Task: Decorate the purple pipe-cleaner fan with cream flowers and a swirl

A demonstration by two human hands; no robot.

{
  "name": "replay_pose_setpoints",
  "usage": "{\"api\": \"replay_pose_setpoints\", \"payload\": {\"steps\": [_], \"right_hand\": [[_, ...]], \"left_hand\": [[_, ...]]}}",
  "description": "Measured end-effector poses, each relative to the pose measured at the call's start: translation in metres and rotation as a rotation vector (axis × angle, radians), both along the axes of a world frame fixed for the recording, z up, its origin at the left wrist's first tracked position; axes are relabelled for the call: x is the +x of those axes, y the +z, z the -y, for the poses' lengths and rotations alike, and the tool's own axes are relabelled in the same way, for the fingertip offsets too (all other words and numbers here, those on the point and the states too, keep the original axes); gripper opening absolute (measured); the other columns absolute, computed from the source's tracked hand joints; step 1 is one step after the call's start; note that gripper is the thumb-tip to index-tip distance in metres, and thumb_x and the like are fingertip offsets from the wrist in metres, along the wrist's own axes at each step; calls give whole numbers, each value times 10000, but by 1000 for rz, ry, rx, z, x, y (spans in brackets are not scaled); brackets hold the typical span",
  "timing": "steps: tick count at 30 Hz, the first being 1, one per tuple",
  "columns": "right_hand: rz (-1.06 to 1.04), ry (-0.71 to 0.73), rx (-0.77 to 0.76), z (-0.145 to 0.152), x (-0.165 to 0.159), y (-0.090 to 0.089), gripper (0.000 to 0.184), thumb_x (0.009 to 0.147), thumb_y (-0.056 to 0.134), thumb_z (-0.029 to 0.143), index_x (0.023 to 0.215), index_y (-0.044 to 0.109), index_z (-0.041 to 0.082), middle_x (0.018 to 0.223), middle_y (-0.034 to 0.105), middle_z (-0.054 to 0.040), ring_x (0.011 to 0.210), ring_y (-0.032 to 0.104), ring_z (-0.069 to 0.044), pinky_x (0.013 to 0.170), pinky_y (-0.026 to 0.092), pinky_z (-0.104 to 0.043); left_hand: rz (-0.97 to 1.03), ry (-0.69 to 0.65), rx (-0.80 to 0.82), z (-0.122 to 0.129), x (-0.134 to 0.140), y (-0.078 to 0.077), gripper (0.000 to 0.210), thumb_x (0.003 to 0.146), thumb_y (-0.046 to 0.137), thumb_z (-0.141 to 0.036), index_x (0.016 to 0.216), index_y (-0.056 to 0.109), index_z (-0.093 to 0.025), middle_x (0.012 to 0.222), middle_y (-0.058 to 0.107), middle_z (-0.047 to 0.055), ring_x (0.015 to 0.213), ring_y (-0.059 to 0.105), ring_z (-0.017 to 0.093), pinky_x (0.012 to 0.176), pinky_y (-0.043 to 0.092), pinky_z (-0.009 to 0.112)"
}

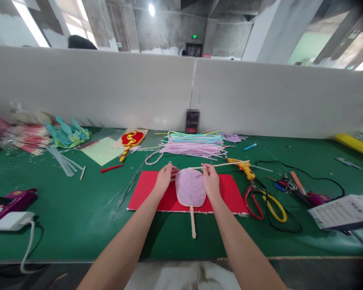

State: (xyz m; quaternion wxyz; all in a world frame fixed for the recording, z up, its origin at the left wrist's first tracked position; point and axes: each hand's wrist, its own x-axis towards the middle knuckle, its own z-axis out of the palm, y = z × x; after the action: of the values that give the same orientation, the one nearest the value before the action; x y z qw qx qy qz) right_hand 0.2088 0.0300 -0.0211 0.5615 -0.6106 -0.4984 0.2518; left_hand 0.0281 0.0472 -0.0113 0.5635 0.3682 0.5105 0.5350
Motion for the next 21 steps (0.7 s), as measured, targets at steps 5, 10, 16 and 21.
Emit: {"api": "replay_pose_setpoints", "payload": {"steps": [5,10,16,21], "right_hand": [[-27,-3,16,-1,0,1,309,827,417,423,964,578,197,1020,655,-89,878,609,-205,779,438,-333],[-72,-7,37,-2,0,0,302,823,430,429,951,578,199,1005,659,-84,882,609,-206,778,444,-338],[-146,-73,116,2,-1,6,352,865,352,425,1083,512,200,1164,577,-90,886,601,-165,762,455,-303],[-208,-210,247,10,-1,17,406,879,323,446,1151,489,195,1138,560,-100,906,563,-175,695,464,-286]], "left_hand": [[169,-172,-52,4,3,6,267,786,555,-367,893,594,-126,918,661,108,704,630,133,672,501,252],[184,-347,-86,14,5,8,390,621,723,-147,996,615,-138,877,666,74,763,624,153,685,491,244],[198,-365,-106,15,4,12,455,606,719,-109,1042,599,-165,858,663,54,726,623,162,629,506,263],[272,-311,-133,13,4,14,408,630,681,-62,1022,607,-148,818,663,44,662,617,131,592,497,225]]}}
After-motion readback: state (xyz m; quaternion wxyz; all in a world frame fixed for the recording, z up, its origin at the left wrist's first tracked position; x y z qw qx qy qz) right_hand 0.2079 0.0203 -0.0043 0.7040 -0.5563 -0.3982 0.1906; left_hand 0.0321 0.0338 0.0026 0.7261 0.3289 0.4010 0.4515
